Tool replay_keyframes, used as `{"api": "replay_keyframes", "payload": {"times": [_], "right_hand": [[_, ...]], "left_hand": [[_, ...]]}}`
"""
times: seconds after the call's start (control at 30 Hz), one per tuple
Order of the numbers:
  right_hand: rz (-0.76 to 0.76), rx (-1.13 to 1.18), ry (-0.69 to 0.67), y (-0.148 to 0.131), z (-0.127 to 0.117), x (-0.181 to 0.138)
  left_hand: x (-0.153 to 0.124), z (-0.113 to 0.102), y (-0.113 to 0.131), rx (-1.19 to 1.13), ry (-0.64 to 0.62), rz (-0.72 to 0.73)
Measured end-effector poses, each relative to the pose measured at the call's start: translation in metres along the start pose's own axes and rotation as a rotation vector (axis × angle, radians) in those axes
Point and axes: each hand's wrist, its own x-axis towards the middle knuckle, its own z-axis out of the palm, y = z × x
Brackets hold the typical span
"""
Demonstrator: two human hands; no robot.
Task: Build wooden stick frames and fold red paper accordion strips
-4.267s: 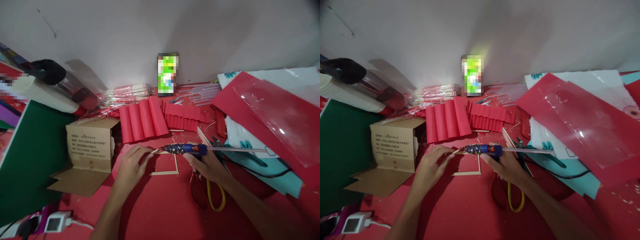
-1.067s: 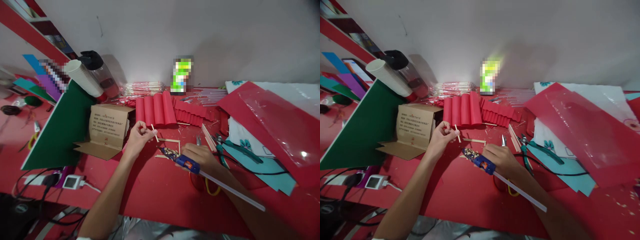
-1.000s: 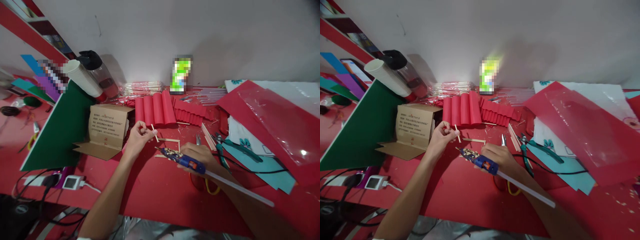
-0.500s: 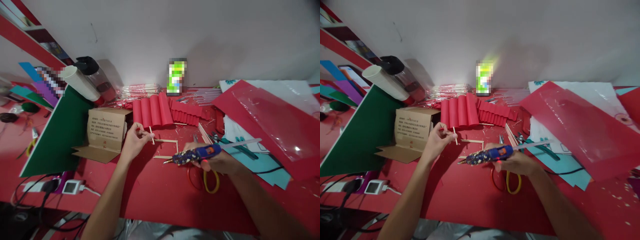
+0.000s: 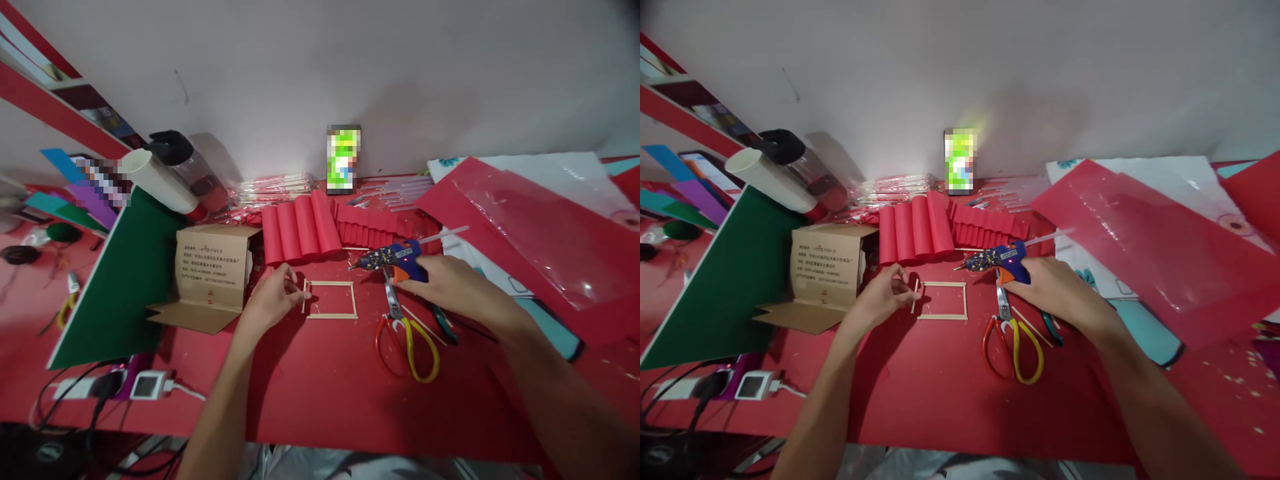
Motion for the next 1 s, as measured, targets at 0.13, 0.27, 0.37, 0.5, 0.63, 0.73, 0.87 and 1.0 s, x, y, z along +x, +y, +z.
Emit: {"api": "replay_keyframes", "payload": {"times": [0.13, 0.27, 0.37, 0.5, 0.63, 0.73, 0.87, 1.0], "right_hand": [[-0.076, -0.117, -0.053, -0.003, 0.007, 0.005], [-0.122, -0.209, -0.109, -0.006, 0.01, 0.009], [-0.096, -0.224, -0.093, -0.008, 0.009, 0.009], [-0.02, -0.257, -0.06, -0.008, 0.012, 0.009], [-0.043, -0.275, -0.05, -0.004, 0.022, 0.011], [-0.029, -0.29, 0.002, -0.006, 0.024, 0.006], [-0.215, -0.272, 0.175, -0.024, 0.022, -0.009], [-0.683, -0.12, 0.253, -0.051, 0.041, -0.016]], "left_hand": [[0.002, 0.002, -0.003, -0.017, -0.03, -0.053], [0.004, 0.001, -0.005, -0.01, -0.027, -0.065], [0.004, 0.001, -0.006, -0.031, -0.033, -0.058], [0.004, 0.002, -0.007, -0.067, -0.032, -0.049], [0.005, 0.002, -0.009, -0.076, -0.037, -0.041], [0.005, 0.003, -0.01, -0.051, -0.03, -0.027], [0.004, 0.004, -0.008, 0.037, -0.005, -0.005], [0.002, 0.004, -0.003, 0.176, 0.001, -0.001]]}}
